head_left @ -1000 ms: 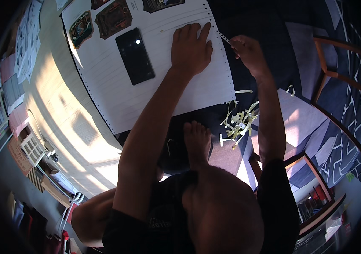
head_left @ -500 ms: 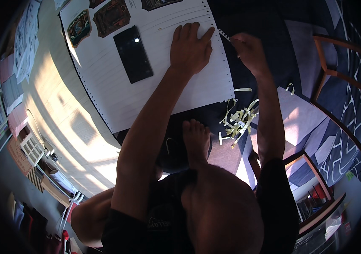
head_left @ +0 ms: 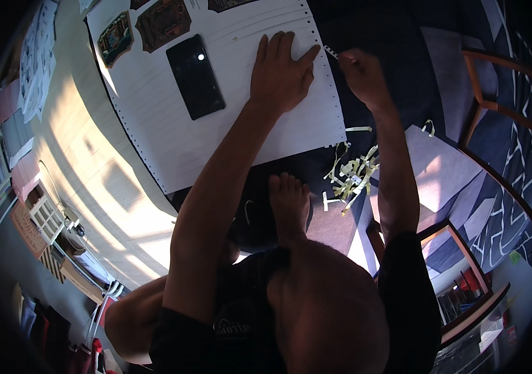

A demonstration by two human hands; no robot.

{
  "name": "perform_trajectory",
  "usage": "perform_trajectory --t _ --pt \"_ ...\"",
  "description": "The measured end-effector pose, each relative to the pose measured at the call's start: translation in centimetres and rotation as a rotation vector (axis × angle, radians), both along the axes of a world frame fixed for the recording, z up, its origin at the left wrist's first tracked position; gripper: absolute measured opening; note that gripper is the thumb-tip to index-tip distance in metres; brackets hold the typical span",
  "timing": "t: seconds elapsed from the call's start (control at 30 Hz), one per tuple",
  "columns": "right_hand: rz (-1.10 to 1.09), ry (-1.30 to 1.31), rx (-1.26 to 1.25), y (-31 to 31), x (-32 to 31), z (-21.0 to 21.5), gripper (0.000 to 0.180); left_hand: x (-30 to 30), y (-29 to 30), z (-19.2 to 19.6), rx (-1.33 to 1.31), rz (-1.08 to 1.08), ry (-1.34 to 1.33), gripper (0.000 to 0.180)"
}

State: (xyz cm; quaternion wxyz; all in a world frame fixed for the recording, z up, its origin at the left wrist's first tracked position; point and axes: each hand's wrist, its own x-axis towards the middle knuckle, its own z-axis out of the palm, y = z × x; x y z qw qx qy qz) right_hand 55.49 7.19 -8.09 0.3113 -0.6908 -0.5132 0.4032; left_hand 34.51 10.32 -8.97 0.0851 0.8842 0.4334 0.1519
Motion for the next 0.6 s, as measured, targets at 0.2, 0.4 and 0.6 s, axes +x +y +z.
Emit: perform_trajectory --t 0.2,0.4,0.6 --pt "0.004 -0.008 -0.009 -0.8 -0.5 0.6 0.018 0.0 -0.2 0.2 -0.046 0.018 -0.018 0.047" --pt "0.037 -0.004 0.006 -1.3 -0.5 -0.2 0.018 -0.1 -0.7 0.4 -0.073 -0.023 -0.012 0.047" --pt "-0.002 -0.1 0.037 -1.1 -0.7 -0.2 0.019 -0.2 -0.9 0.0 -0.038 -0.03 0.012 0.046"
